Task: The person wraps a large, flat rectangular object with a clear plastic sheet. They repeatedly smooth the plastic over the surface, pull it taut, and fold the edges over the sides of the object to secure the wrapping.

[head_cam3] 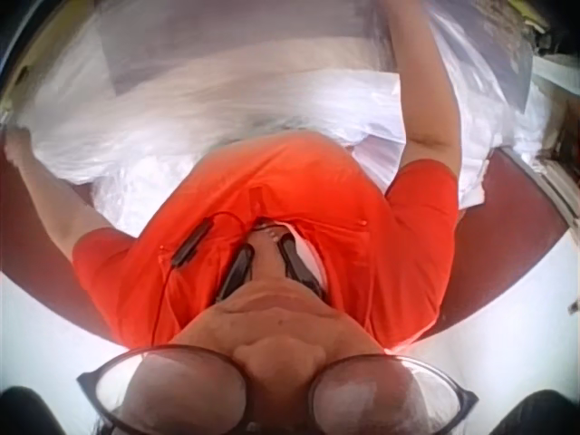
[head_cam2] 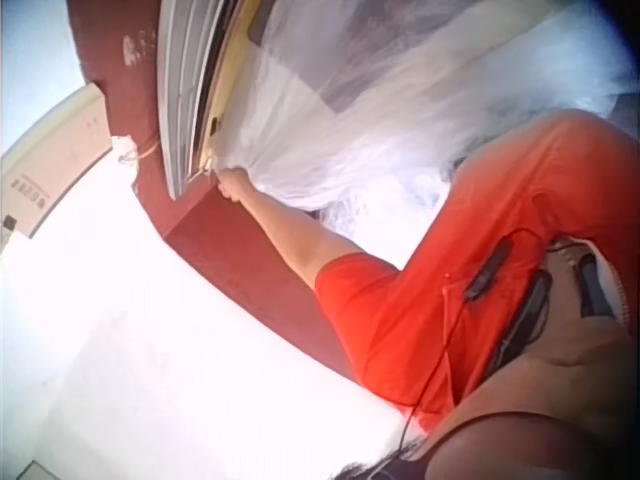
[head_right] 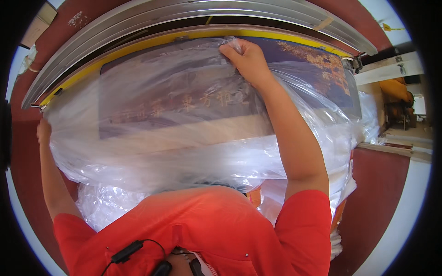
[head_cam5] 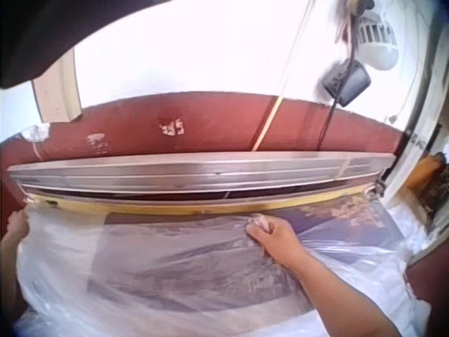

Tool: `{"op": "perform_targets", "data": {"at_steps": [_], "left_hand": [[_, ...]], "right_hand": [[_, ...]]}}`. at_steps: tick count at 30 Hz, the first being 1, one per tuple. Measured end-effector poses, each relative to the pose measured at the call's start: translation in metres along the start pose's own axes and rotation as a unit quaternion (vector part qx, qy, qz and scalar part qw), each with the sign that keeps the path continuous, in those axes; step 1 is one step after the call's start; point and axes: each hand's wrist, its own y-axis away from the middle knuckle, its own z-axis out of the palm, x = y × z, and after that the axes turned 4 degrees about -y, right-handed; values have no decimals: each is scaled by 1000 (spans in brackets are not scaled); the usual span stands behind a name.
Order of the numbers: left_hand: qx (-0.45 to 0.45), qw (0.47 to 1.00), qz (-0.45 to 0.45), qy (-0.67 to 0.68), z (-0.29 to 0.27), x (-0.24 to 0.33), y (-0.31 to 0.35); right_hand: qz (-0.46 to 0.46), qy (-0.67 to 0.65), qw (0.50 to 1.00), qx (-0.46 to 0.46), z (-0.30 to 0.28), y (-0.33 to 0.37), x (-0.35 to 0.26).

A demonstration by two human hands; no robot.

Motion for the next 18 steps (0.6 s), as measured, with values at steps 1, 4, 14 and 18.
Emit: {"op": "perform_targets", "data": {"at_steps": [1,4,14,18], "left_hand": [[89,982,-27,161,-76,118,-14],[119,822,184,525,-299,295,17],[-281,546,441,654,-422,409,132],[-188,743,173,618,-269,236,81]], "right_hand": [[19,23,999,43,-3,8,-2],[-2,-9,999,32,-1,4,8],[-165,465,850,183,-126,48,11],[-142,605,776,105,-100,94,25]]}}
